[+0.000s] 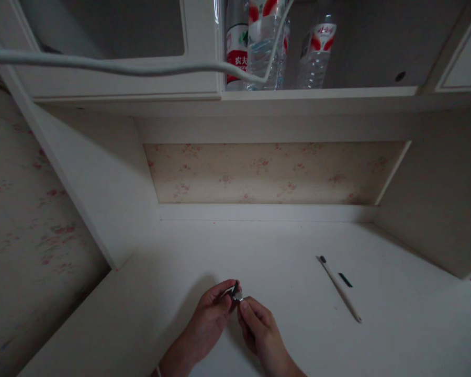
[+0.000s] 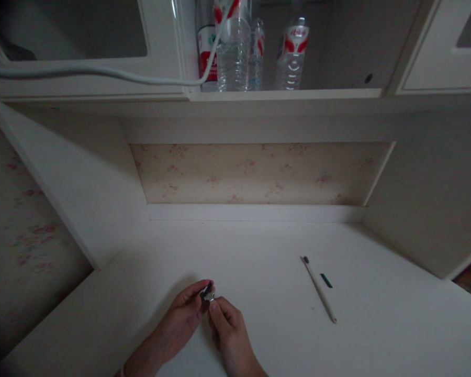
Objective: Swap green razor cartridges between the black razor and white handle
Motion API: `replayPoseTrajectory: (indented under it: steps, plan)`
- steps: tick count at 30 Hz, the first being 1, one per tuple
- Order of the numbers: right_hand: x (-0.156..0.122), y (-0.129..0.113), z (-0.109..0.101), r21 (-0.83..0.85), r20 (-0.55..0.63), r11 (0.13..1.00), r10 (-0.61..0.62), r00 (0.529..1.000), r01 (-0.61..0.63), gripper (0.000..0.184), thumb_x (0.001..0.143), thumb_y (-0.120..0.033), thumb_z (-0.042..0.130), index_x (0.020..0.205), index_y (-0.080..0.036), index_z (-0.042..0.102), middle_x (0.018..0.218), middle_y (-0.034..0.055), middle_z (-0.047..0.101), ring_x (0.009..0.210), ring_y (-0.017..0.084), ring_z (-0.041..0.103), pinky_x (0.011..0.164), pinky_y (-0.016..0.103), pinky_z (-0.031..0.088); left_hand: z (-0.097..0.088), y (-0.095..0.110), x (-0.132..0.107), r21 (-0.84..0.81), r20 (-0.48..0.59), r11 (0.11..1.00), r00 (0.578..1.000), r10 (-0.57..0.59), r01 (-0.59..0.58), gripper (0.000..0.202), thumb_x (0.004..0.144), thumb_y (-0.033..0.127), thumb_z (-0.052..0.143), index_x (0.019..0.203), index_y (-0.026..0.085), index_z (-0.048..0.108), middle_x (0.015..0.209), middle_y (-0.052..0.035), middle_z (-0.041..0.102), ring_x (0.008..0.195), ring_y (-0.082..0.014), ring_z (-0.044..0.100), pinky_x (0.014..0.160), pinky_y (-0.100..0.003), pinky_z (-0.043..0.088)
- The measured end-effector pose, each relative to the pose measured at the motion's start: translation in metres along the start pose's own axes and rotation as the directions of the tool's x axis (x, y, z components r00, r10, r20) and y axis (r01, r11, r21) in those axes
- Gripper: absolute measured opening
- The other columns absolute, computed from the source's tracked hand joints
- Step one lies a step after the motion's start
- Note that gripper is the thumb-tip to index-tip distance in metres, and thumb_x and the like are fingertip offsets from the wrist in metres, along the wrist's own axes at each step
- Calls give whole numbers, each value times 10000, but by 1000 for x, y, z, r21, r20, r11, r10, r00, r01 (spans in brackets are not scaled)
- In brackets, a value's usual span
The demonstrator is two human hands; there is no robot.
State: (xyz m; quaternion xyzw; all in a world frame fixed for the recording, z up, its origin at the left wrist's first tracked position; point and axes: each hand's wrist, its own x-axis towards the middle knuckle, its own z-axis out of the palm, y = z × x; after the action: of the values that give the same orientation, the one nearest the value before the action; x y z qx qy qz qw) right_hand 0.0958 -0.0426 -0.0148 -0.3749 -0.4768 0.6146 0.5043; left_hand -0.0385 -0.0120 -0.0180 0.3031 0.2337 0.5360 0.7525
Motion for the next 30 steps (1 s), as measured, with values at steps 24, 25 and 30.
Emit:
replayPoseTrajectory:
  steps: [24,25,30]
  plan:
    - [3,-11,-18,216,276,941,199,940,-262,433,777,-535,671,651,-141,544,438,-82,368,318,25,188,311,186,83,-9,20,-4,506,297,846,955,13,-169,296,761,419,705,962,207,754,1039,-111,584,926,-211,520,837,-315,400]
    - [2,-13,-19,213,293,934,219,931,-287,426,777,-530,676,666,-137,553,436,-82,373,317,23,190,311,184,85,-8,22,-5,523,307,835,952,3,-172,283,772,412,696,952,202,757,1027,-110,585,918,-210,524,831,-312,401]
    - [1,-17,-23,239,346,883,312,885,-404,402,794,-520,667,753,-129,584,475,-84,388,317,13,187,306,174,97,-6,28,-6,619,319,759,948,-11,-200,237,816,381,650,900,191,764,1009,-108,598,946,-224,537,847,-313,406]
